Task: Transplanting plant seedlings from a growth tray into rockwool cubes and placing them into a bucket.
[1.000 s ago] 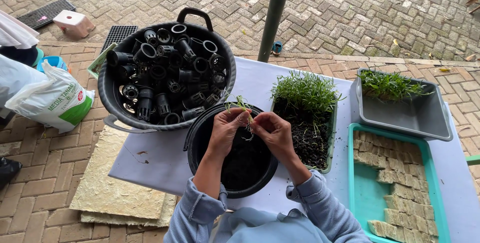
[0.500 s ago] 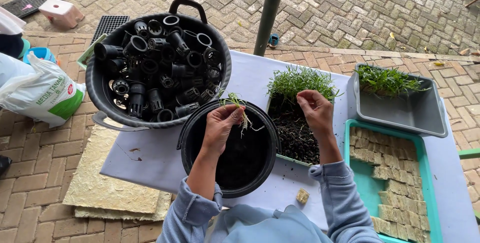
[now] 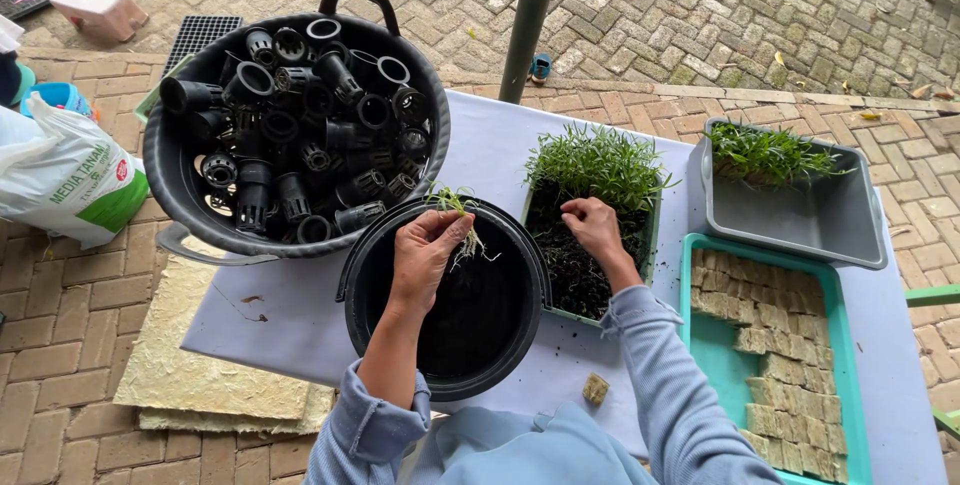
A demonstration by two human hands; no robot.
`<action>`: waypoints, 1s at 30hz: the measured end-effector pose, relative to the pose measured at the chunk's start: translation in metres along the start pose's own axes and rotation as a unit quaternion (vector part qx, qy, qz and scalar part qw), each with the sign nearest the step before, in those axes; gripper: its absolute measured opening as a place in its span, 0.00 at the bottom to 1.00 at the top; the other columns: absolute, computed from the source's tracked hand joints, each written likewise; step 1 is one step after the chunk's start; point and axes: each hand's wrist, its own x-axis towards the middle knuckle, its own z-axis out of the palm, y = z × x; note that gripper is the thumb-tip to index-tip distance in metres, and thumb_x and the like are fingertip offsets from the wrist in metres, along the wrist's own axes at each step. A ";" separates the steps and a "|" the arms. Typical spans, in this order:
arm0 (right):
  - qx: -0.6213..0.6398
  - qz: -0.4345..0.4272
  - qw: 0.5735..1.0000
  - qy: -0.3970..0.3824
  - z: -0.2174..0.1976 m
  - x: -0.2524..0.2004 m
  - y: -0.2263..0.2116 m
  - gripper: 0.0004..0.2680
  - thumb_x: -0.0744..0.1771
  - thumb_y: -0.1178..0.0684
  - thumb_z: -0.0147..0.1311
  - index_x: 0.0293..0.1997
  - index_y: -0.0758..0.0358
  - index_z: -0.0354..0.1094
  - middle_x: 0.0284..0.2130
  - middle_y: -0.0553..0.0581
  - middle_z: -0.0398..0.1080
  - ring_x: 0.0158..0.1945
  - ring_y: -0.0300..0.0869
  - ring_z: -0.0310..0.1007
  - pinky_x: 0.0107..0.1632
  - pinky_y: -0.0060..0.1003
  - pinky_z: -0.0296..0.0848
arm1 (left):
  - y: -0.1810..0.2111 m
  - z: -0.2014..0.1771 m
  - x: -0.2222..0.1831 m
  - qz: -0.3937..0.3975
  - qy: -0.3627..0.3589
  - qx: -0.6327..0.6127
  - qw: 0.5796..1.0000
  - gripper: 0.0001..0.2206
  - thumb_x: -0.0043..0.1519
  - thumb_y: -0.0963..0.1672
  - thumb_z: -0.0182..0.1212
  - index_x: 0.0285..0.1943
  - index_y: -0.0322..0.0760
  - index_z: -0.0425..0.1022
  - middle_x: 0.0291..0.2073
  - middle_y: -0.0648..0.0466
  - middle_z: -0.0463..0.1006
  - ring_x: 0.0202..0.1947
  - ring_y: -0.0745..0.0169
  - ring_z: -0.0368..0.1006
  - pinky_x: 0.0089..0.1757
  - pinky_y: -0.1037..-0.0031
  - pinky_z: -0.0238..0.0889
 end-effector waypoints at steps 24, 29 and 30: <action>0.044 -0.028 0.985 0.163 0.030 0.071 0.007 0.07 0.65 0.50 0.64 0.42 0.60 0.79 0.35 0.57 0.78 0.37 0.44 0.78 0.44 0.39 0.76 | 0.004 0.002 0.001 -0.014 0.045 0.034 0.998 0.06 0.59 0.41 0.71 0.41 0.32 0.84 0.30 0.61 0.78 0.32 0.77 0.73 0.38 0.86 0.69; 0.283 0.026 0.958 0.038 -0.007 0.039 -0.014 0.06 0.66 0.53 0.63 0.43 0.63 0.78 0.31 0.53 0.77 0.28 0.35 0.72 0.31 0.30 0.71 | 0.007 0.004 0.001 -0.019 0.044 0.047 0.998 0.05 0.60 0.41 0.70 0.40 0.33 0.84 0.29 0.60 0.78 0.31 0.76 0.73 0.37 0.85 0.69; 0.343 0.026 0.939 -0.017 -0.014 0.033 -0.011 0.06 0.66 0.54 0.63 0.43 0.64 0.77 0.31 0.53 0.77 0.27 0.33 0.71 0.29 0.28 0.68 | 0.010 0.005 0.000 -0.030 0.049 0.065 0.996 0.05 0.59 0.41 0.70 0.40 0.34 0.83 0.29 0.59 0.79 0.32 0.76 0.74 0.38 0.84 0.72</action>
